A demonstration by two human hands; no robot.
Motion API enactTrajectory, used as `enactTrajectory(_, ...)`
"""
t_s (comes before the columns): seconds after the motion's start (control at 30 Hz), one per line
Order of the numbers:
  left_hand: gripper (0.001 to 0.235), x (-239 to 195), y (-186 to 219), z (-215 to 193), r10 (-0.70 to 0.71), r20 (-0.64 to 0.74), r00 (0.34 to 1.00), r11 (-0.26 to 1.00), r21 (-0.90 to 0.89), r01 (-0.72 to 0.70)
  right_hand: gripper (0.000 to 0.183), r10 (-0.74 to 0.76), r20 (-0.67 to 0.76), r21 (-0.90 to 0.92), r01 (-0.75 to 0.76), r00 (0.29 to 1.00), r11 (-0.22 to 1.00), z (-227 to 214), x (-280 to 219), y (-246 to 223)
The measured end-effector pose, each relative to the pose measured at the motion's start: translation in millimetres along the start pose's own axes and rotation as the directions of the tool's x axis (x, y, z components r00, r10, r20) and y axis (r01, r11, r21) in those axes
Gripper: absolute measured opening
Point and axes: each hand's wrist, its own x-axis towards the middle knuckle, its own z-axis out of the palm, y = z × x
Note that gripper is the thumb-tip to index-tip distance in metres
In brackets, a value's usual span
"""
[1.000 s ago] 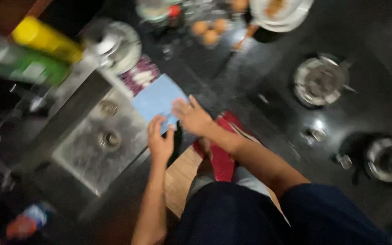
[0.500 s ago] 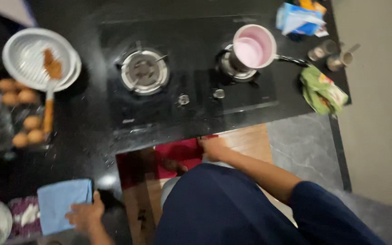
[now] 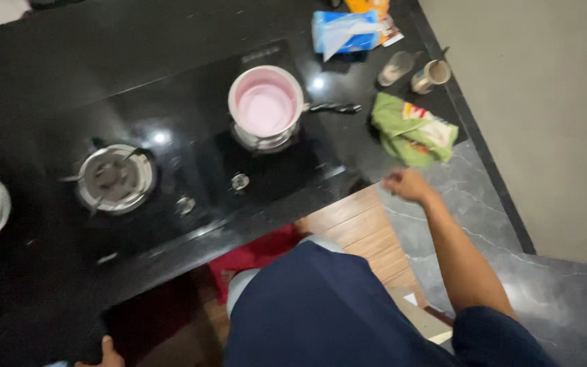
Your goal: The person washes their hands at the sink, then uses paper towels to wipe and clean the black countertop and stovetop area. They repeatedly wipe the surface around the burners and near a pot of boiling water, then switch to a cloth to finish drying the area.
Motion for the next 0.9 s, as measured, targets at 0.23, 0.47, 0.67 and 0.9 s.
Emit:
enactTrajectory(0.23, 0.079, -197.4, 112.8, 43.9, 0.442, 0.461, 0.770, 0.877, -0.403, -0.262, 0.030, 0.080, -0.545, 0.196, 0.034, 0.834, 0.980, -163.2, 103.0, 7.7)
enactTrajectory(0.47, 0.055, -308.0, 191.4, 56.5, 0.673, 0.613, 0.414, 0.736, -0.607, -0.299, 0.048, -0.381, -0.131, 0.276, 0.403, 0.915, 0.873, -142.6, 124.2, -107.7)
enactTrajectory(0.67, 0.053, -348.3, 248.7, 40.3, 0.707, 0.629, 0.323, 0.706, -0.596, -0.382, 0.050, -0.326, 0.465, 0.105, 0.314, 0.823, 0.944, -66.3, 150.3, -248.0)
enactTrajectory(0.9, 0.052, -359.2, 246.7, 23.7, 0.730, 0.588, 0.349, 0.678, -0.687, -0.261, 0.039, -0.106, 0.703, 0.194, -0.046, 0.703, 0.980, -54.3, 156.9, -248.9)
